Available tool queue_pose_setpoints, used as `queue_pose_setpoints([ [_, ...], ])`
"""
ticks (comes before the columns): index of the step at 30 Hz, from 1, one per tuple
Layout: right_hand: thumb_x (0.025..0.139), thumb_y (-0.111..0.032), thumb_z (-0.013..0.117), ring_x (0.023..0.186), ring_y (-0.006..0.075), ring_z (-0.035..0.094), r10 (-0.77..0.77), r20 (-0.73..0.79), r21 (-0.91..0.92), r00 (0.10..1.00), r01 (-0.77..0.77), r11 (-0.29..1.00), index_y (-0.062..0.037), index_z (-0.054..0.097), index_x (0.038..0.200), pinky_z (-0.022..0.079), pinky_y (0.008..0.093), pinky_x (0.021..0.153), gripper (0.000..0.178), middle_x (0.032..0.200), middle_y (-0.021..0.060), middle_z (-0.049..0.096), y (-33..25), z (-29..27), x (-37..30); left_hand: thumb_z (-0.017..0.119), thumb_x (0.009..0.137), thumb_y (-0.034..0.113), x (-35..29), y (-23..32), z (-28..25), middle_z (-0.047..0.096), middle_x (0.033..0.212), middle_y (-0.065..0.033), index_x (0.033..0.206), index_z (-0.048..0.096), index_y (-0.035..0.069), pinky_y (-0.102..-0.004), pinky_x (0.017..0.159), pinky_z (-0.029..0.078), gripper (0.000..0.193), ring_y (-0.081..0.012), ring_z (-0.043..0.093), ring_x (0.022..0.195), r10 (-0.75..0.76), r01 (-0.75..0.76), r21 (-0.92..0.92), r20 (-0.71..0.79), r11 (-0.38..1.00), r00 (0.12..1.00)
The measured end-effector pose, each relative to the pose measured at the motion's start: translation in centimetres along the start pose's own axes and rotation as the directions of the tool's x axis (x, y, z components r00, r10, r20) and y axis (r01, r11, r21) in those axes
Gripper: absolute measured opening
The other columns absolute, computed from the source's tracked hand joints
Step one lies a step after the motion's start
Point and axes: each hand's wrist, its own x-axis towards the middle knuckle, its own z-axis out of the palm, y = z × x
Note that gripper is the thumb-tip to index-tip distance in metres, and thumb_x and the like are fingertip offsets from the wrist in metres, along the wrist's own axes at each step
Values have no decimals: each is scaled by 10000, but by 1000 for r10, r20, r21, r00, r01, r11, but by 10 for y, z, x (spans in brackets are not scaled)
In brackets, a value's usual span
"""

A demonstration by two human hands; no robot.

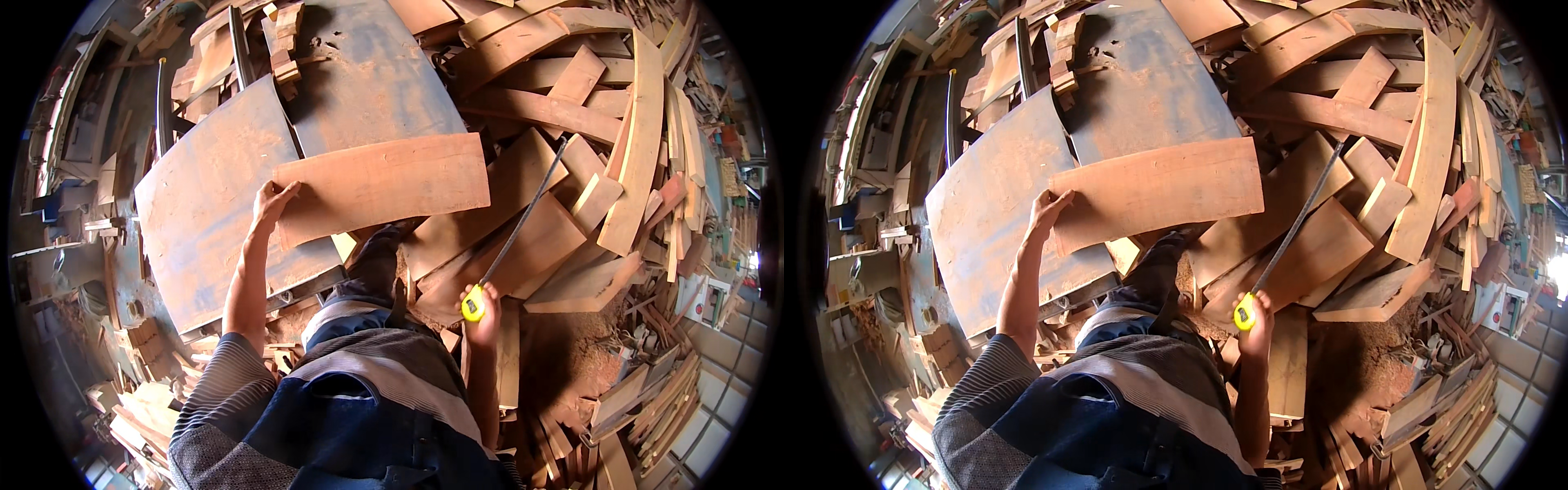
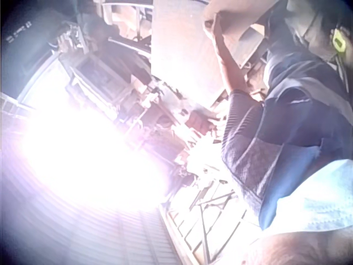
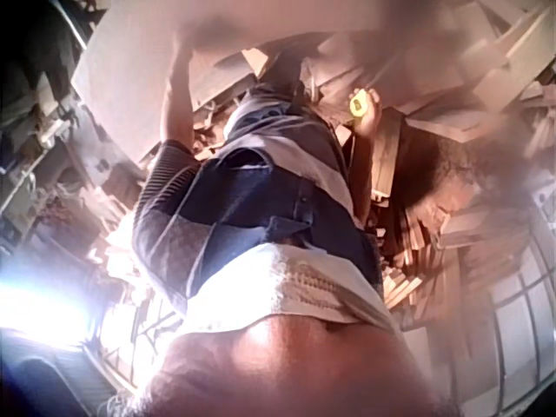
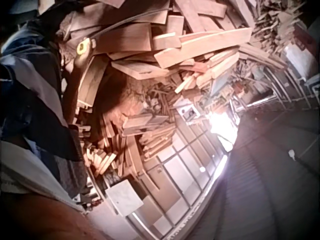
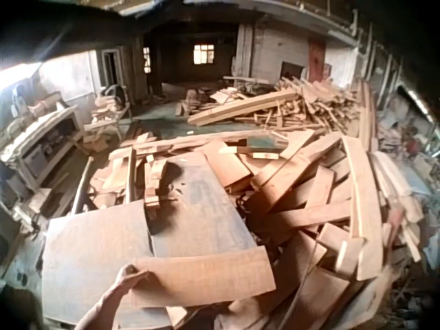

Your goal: The person measures different wood pieces by hand using a yellow tape measure, holding the tape across the length and width of several wood blocks and planks atop a dusty workbench.

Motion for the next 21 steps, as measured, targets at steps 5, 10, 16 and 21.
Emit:
queue_pose_setpoints([
  [5,1028,-314,612,942,228,682,-13,-26,-103,1000,10,995,-78,541,1326,584,405,711,387,1079,114,678,-32,33,35,882,830,375,-7,-6,-5,672,796,-14,978,709,11,-302,619,499,429,-101,599,711,-1,1,-42,7,999,1000],
  [10,1004,-307,650,915,226,677,1,21,-274,1000,5,962,-38,523,1348,579,384,697,455,1073,121,662,-30,50,39,892,824,341,-7,-19,-11,663,806,-16,977,700,22,-284,603,477,402,-95,587,711,-16,17,-75,10,997,1000],
  [16,1017,-324,640,905,244,680,55,22,-159,998,-51,986,-94,543,1292,583,405,651,371,1165,118,656,-6,60,65,896,819,247,-16,-6,-27,719,945,-59,1135,688,33,-336,751,549,434,-155,669,856,-129,191,-294,216,937,968],
  [21,1000,-483,619,852,287,689,289,127,66,949,-299,952,-122,654,1127,556,428,663,385,1014,147,714,-4,80,123,890,810,202,-45,2,-20,728,1131,-94,1264,646,47,-409,914,590,539,-220,706,1028,-153,332,-592,332,735,931],
])
